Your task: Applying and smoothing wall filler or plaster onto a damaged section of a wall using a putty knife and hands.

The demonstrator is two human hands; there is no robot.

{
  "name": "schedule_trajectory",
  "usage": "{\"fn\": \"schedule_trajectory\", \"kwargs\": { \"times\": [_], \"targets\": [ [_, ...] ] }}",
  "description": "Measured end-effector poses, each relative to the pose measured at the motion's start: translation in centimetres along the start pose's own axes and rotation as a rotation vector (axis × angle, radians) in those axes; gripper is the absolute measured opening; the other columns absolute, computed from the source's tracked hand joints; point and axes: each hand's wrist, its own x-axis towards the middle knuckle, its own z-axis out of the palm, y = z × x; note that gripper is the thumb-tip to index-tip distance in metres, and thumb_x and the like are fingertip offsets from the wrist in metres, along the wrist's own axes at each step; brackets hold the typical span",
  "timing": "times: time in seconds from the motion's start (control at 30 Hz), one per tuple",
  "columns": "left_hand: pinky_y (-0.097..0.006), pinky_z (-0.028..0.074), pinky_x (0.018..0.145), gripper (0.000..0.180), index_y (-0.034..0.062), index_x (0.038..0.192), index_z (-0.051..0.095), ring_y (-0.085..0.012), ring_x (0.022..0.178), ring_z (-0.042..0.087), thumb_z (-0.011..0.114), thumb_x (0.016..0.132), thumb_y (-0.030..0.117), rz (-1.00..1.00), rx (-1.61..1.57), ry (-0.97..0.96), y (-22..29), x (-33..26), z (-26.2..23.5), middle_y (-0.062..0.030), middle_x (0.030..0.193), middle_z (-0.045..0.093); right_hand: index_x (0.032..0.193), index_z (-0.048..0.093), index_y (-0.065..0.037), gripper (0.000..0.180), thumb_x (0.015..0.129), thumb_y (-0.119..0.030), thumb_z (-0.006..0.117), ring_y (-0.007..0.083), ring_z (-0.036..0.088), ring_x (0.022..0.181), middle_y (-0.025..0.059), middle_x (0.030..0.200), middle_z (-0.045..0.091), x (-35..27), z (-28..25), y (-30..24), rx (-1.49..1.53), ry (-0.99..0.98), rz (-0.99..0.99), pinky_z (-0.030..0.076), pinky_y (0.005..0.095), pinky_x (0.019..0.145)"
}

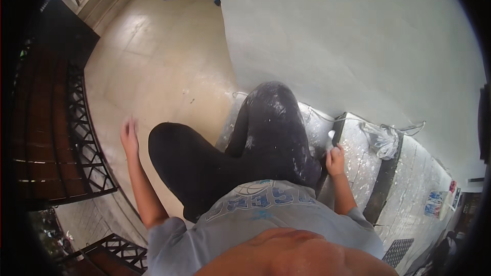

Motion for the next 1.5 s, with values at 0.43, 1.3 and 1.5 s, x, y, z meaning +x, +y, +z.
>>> {"fn": "schedule_trajectory", "kwargs": {
  "times": [0.43, 1.3, 1.5],
  "targets": [
    [-0.036, 0.046, 0.057, 0.035, 0.0023, 0.106, 0.069, -0.0175, 0.060, 0.051, 0.052, 0.098, 0.032, -1.173, 0.249, -0.963, -18.8, -36.7, -5.0, -0.0039, 0.072, 0.055, 0.080, 0.063, 0.001, 0.027, 0.101, -0.013, 0.054, 0.0207, 0.063, 0.067, 0.0127, 0.074, 0.066, 13.0, 2.8, -7.3, 0.436, 0.188, 0.054, 0.046, 0.0345, 0.064],
    [-0.035, 0.048, 0.057, 0.033, 0.0057, 0.112, 0.066, -0.0171, 0.063, 0.054, 0.052, 0.095, 0.030, -1.130, 0.192, -0.989, -18.8, -35.6, -3.5, -0.0045, 0.084, 0.061, 0.075, 0.059, 0.003, 0.020, 0.090, -0.010, 0.064, 0.0379, 0.058, 0.060, 0.0215, 0.068, 0.057, 14.6, 2.4, -13.2, 0.296, -0.075, -0.070, 0.043, 0.0425, 0.056],
    [-0.028, 0.043, 0.053, 0.033, 0.0085, 0.106, 0.065, -0.0126, 0.062, 0.051, 0.054, 0.097, 0.039, -0.807, 0.171, -0.213, -14.9, -22.3, -7.7, -0.0020, 0.080, 0.058, 0.093, 0.070, -0.001, 0.013, 0.083, -0.009, 0.071, 0.0371, 0.060, 0.063, 0.0176, 0.071, 0.058, 14.6, -0.6, -14.4, 0.355, -0.046, -0.257, 0.046, 0.0428, 0.059]
  ]
}}
